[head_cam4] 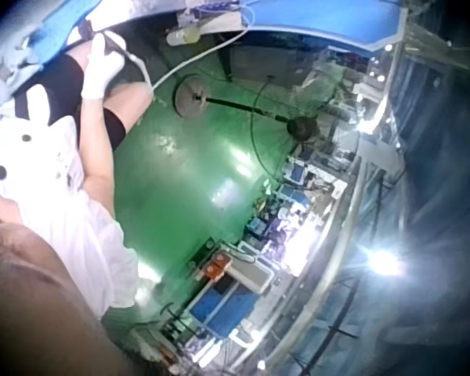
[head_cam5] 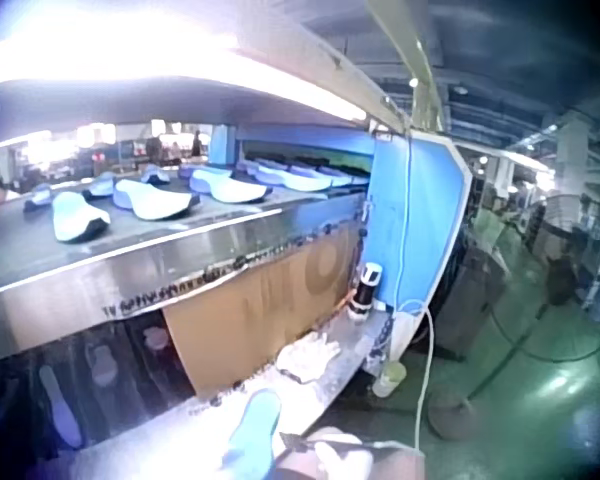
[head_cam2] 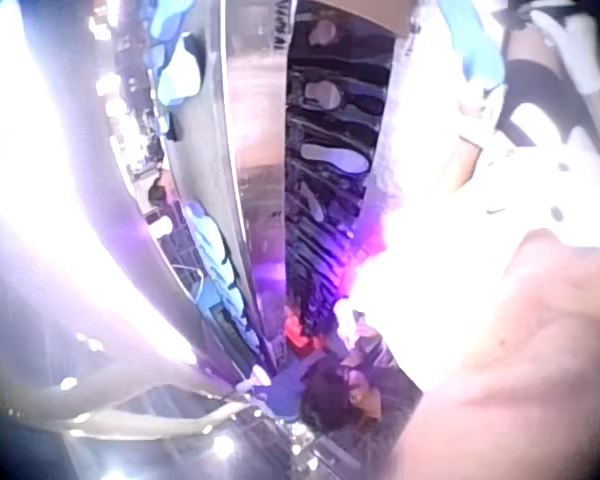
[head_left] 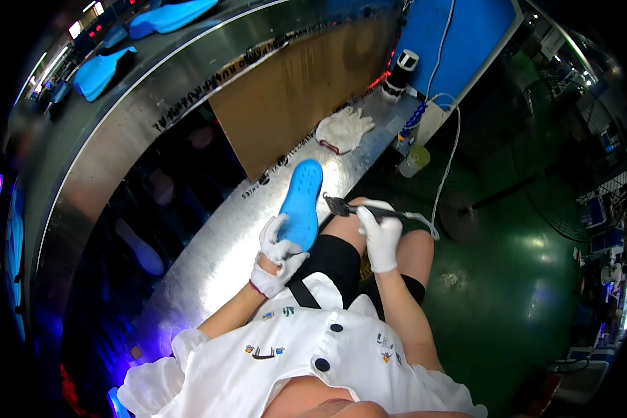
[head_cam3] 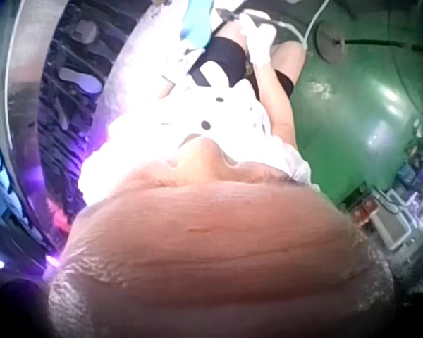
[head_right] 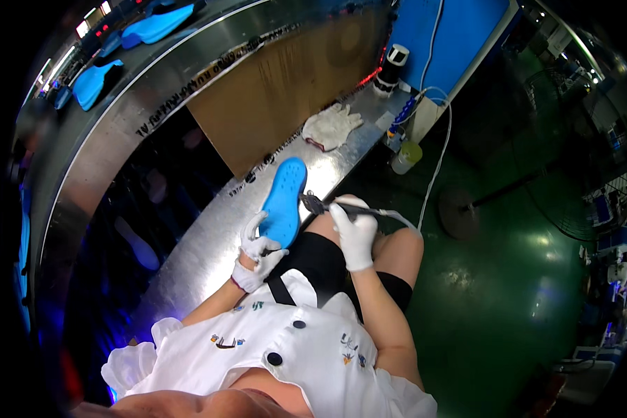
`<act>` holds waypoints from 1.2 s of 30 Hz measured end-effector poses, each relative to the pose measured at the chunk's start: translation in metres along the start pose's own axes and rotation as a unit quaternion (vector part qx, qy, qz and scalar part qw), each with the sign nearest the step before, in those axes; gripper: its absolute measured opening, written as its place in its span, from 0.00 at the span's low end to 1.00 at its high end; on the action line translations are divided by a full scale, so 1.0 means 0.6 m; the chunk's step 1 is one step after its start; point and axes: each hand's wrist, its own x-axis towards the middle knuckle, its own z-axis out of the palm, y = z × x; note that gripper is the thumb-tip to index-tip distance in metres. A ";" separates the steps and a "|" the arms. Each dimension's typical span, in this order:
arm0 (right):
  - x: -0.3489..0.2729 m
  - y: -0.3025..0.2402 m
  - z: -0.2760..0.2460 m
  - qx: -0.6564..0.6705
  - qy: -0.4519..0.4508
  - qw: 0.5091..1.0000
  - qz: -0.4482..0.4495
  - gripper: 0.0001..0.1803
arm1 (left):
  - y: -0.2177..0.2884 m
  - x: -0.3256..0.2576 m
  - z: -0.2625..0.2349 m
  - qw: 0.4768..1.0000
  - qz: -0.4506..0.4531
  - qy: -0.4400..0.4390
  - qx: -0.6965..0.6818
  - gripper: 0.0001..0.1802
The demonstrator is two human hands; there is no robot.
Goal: The person uses a handheld rotary tool to trim excess material from the edges of blue shoe soles. They pick up each sole from a conveyor belt, hold it with a gloved hand, and carefully grind the perimeter before placing it back on the belt.
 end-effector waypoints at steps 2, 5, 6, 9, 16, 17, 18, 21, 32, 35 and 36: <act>0.025 0.017 0.026 -0.041 -0.032 0.998 0.016 0.08 | -0.013 -0.006 0.014 0.995 -0.027 0.070 -0.067 0.18; 0.094 0.078 0.069 -0.179 -0.021 0.982 -0.054 0.13 | 0.037 0.052 -0.010 0.832 -0.298 0.084 -0.460 0.33; 0.109 0.076 0.091 -0.260 -0.014 0.960 -0.100 0.13 | 0.035 0.077 -0.016 0.668 -0.383 0.044 -0.637 0.39; 0.114 0.094 0.137 -0.451 -0.013 0.876 -0.167 0.16 | -0.083 0.089 0.050 0.416 -0.207 -0.173 -0.869 0.42; -0.036 -0.043 0.094 -0.409 -0.258 0.853 -0.196 0.09 | -0.030 0.110 0.041 0.514 -0.301 -0.015 -0.803 0.42; -0.039 -0.054 0.086 -0.305 -0.234 0.916 -0.116 0.10 | -0.033 0.108 0.045 0.472 -0.315 -0.019 -0.823 0.40; -0.024 -0.062 0.083 -0.244 -0.220 0.943 -0.059 0.09 | -0.007 0.105 0.034 0.470 -0.324 -0.016 -0.821 0.40; 0.036 -0.059 0.098 -0.326 -0.060 0.896 -0.294 0.07 | 0.071 0.122 0.021 0.496 -0.387 0.035 -0.777 0.39; -0.034 -0.090 0.115 -0.293 -0.178 0.833 -0.434 0.10 | 0.046 0.100 0.040 0.513 -0.216 -0.025 -0.831 0.54; -0.069 -0.107 0.114 -0.222 -0.225 0.889 -0.331 0.05 | 0.049 0.118 0.025 0.447 -0.236 -0.017 -0.863 0.58; -0.056 -0.110 0.110 -0.124 -0.230 0.939 -0.223 0.05 | 0.040 0.108 0.021 0.431 -0.227 -0.034 -0.873 0.59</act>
